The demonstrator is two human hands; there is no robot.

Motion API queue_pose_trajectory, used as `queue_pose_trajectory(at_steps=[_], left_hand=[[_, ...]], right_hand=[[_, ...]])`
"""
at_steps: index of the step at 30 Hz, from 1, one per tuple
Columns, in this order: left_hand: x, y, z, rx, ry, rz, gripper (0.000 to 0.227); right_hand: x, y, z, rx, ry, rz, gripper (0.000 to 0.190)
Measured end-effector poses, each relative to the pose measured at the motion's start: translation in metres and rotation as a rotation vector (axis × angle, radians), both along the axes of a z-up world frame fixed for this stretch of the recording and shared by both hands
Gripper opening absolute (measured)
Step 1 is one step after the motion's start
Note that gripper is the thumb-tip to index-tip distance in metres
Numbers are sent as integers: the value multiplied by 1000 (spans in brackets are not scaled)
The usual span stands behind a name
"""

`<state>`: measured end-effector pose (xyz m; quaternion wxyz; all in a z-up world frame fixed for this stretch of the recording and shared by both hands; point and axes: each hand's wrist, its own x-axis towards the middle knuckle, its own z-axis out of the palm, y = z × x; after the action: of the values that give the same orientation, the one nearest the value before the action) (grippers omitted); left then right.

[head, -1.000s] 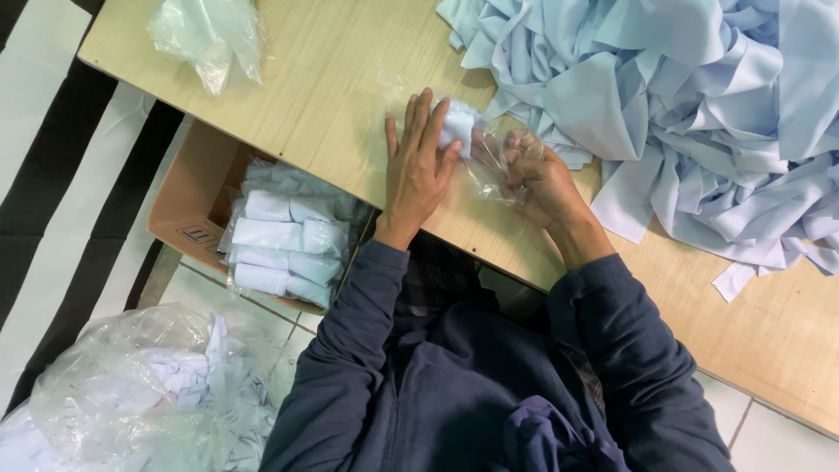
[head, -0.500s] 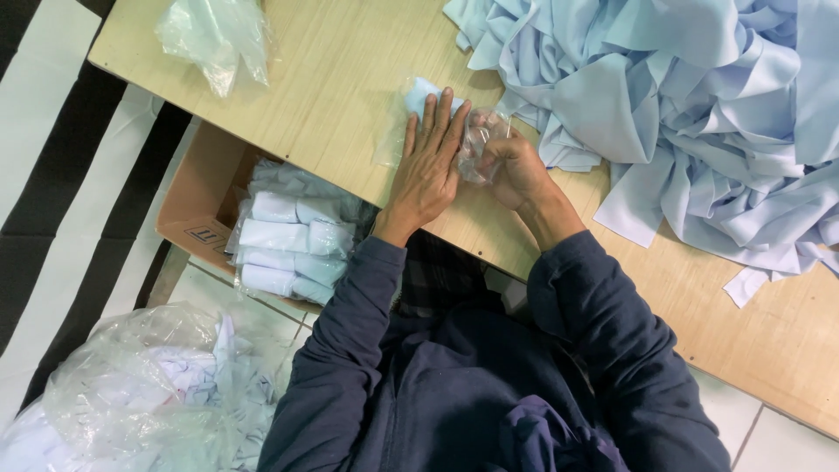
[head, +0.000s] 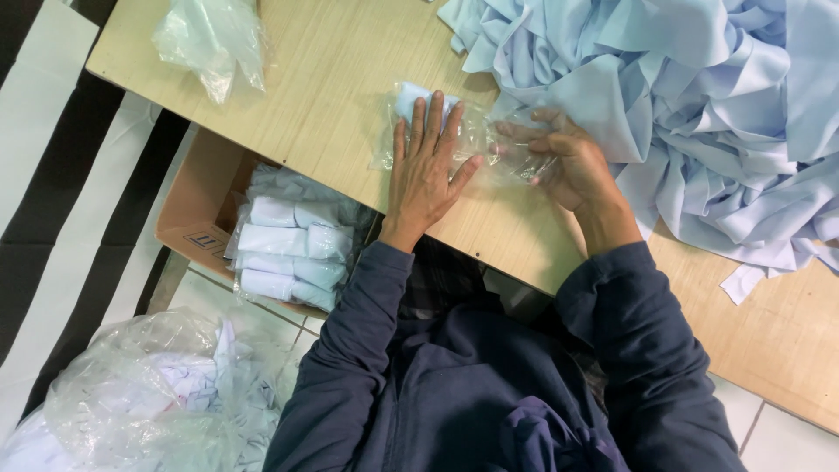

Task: The person repeatedly picks light blue fabric pieces from a pile, folds them into compact rectangular shapes, and places them into clear plastic bags on a wooden table. The process is repeated multiple times with consistent folding technique.

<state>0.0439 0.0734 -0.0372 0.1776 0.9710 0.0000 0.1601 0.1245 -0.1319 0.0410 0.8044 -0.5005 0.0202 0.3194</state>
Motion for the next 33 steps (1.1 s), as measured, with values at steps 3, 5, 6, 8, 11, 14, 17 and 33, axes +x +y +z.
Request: queue_pose_trajectory(at_steps=[3,5,6,8,11,14,17,33], left_hand=[[0,-6,11,79,46,53,78],[5,-9,9,121,54,59,78],[8,-10,9,163,63,72,79],[9,-9,8,164,50,61,78],[6,-2,10,164,44,34,80],[2,7,12,155,46,2,86],[0,12,15,142,31,-31,90],[-12,83,20,197,36,51,86]], right_hand=[[2,-21,-6,61,-12,81,47],[3,-25,-16,75,-30,78,50],[4,-26,-21,88,-47,84,55],[1,-26,-23,76,-64,51,52],[3,-29,-42,20,-133,-31,48],[-6,-30,-38,-88,-220,-134,45],[-17,-29,-33,-137,-271,-205,45],[-17,-49,-27,-332,-694,-310,22]])
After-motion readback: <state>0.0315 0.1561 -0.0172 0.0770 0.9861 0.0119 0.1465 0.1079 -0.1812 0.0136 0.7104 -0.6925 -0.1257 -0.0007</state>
